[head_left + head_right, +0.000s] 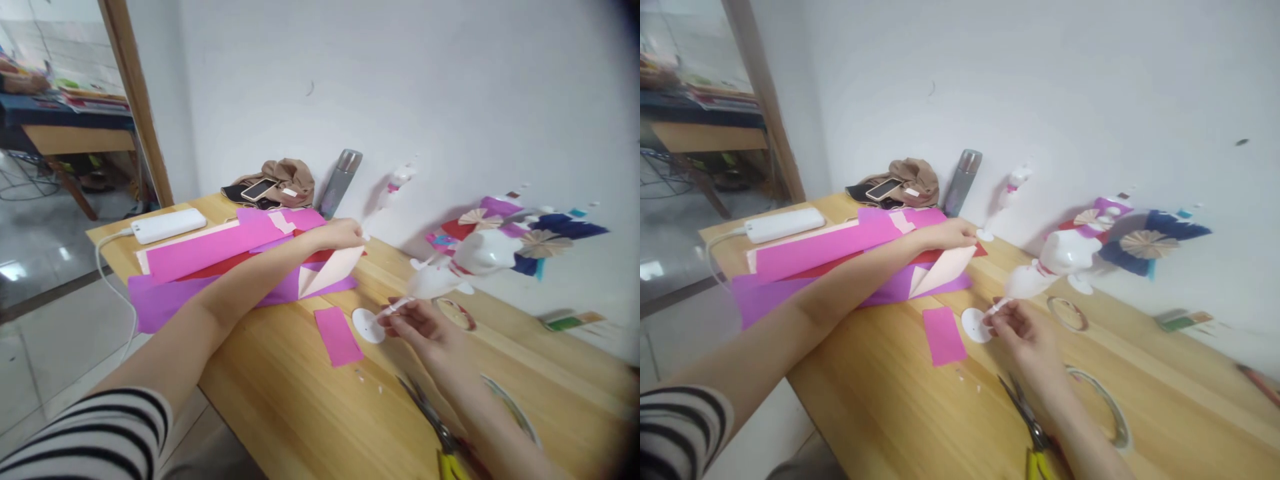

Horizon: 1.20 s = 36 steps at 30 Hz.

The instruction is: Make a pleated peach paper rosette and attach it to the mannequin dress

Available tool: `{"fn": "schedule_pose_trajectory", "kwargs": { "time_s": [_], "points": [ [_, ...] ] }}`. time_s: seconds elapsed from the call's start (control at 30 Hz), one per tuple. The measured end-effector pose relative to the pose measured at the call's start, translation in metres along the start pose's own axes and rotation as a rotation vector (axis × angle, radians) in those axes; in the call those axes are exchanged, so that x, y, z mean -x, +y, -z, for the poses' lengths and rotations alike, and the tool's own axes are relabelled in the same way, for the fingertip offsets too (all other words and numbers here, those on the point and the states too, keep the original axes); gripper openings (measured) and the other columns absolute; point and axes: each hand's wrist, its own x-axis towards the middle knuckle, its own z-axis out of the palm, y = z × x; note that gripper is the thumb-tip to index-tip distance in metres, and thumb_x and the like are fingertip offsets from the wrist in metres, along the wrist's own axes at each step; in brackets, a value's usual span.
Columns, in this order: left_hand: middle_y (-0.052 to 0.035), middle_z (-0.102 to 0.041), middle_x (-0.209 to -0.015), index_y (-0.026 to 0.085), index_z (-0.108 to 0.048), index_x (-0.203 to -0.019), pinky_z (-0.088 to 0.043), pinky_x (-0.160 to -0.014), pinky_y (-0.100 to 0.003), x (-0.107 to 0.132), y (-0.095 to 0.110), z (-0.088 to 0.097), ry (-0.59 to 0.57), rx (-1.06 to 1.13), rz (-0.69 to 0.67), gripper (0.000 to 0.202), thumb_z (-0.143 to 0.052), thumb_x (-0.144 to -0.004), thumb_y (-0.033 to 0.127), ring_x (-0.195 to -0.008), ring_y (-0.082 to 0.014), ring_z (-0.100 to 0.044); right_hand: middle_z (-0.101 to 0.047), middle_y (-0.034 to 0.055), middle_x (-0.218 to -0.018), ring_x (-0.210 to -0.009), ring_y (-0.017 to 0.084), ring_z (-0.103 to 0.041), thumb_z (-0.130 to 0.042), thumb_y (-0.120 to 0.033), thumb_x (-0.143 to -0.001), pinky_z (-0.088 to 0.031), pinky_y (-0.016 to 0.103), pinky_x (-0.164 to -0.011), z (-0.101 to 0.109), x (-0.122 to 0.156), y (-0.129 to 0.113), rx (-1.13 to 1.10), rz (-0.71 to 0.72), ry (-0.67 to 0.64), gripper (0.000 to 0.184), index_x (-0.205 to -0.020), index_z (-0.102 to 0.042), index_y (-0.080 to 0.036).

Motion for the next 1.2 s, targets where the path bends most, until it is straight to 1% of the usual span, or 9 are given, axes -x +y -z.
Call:
{"fn": "schedule_pose_trajectory", "kwargs": {
  "time_s": [0.17,0.47,0.67,0.77,0.83,0.93,1.0,1.1,1.2],
  "points": [
    [-0.013,-0.07,-0.088,0.012,-0.07,-0.077,-0.043,-0.075,-0.03,-0.001,-0.019,0.0,0.043,-0.076,0.066,0.027,-0.05,-0.089,0.025,-0.086,-0.0232,-0.064,-0.068,0.0029,-0.072,-0.072,0.022,-0.068,-0.08,-0.046,-0.066,-0.055,0.035,-0.065,-0.005,0.002,-0.008,0.0,0.023,0.017,0.029,-0.075,-0.063,-0.025],
    [-0.0007,-0.051,-0.056,0.019,-0.047,-0.054,-0.033,-0.057,-0.027,0.006,-0.011,0.018,0.05,0.1,0.06,0.041,-0.05,-0.092,0.035,-0.06,-0.0133,-0.047,-0.073,0.0038,-0.086,-0.085,0.026,-0.073,-0.08,-0.04,-0.066,-0.058,0.037,-0.072,-0.005,0.003,-0.008,-0.067,0.037,-0.008,0.032,-0.092,-0.066,-0.027],
    [-0.0034,-0.066,-0.066,0.018,-0.061,-0.068,-0.045,-0.063,-0.03,0.013,-0.007,0.025,-0.124,0.958,0.095,0.027,-0.062,-0.089,0.034,-0.061,-0.0144,-0.057,-0.071,0.0044,-0.097,-0.086,0.026,-0.074,-0.08,-0.036,-0.069,-0.06,0.037,-0.07,-0.005,0.005,-0.012,-0.048,0.035,-0.004,0.029,-0.093,-0.067,-0.028],
    [-0.0075,-0.071,-0.07,0.015,-0.064,-0.07,-0.051,-0.068,-0.033,0.017,-0.003,0.024,-0.222,1.184,0.127,0.019,-0.068,-0.085,0.026,-0.063,-0.0163,-0.062,-0.071,0.0049,-0.099,-0.073,0.021,-0.072,-0.081,-0.04,-0.067,-0.059,0.034,-0.062,-0.004,0.003,-0.011,-0.064,0.006,0.075,0.036,-0.096,-0.066,-0.025],
    [-0.0087,-0.072,-0.07,0.014,-0.066,-0.07,-0.052,-0.069,-0.035,0.02,0.0,0.026,-0.262,1.253,0.132,0.019,-0.067,-0.086,0.024,-0.062,-0.0169,-0.063,-0.071,0.0045,-0.086,-0.061,0.018,-0.068,-0.081,-0.044,-0.067,-0.055,0.032,-0.054,-0.001,0.003,-0.01,-0.058,-0.001,0.141,0.034,-0.088,-0.067,-0.022],
    [-0.0072,-0.071,-0.068,0.013,-0.067,-0.071,-0.052,-0.067,-0.033,0.026,0.007,0.032,-0.315,1.272,0.081,0.021,-0.064,-0.089,0.023,-0.06,-0.0152,-0.062,-0.06,0.0009,-0.056,-0.045,0.013,-0.054,-0.077,-0.054,-0.073,-0.043,0.027,-0.043,0.004,0.006,-0.011,-0.022,0.066,0.186,0.037,-0.063,-0.063,-0.021],
    [-0.0041,-0.066,-0.063,0.014,-0.065,-0.066,-0.05,-0.063,-0.029,0.031,0.016,0.035,-0.382,1.24,0.004,0.025,-0.065,-0.089,0.024,-0.056,-0.0125,-0.059,-0.057,0.0003,-0.052,-0.042,0.012,-0.049,-0.071,-0.057,-0.079,-0.039,0.026,-0.041,0.005,0.012,-0.016,-0.041,0.142,0.162,0.042,-0.058,-0.061,-0.021],
    [-0.0001,-0.058,-0.058,0.014,-0.06,-0.062,-0.045,-0.056,-0.024,0.043,0.039,0.038,-0.517,1.151,-0.148,0.029,-0.076,-0.08,0.031,-0.052,-0.0097,-0.052,-0.071,0.0041,-0.072,-0.056,0.017,-0.062,-0.069,-0.059,-0.081,-0.051,0.03,-0.052,-0.002,0.025,-0.03,-0.113,0.215,0.047,0.035,-0.083,-0.071,-0.024],
    [0.0026,-0.055,-0.059,0.015,-0.06,-0.065,-0.041,-0.053,-0.023,0.056,0.069,0.037,-0.518,1.023,-0.287,0.031,-0.08,-0.075,0.037,-0.052,-0.0084,-0.048,-0.077,0.0086,-0.096,-0.089,0.027,-0.072,-0.07,-0.063,-0.078,-0.059,0.041,-0.078,-0.011,0.04,-0.042,-0.132,0.247,-0.115,0.044,-0.104,-0.073,-0.027]
  ]
}}
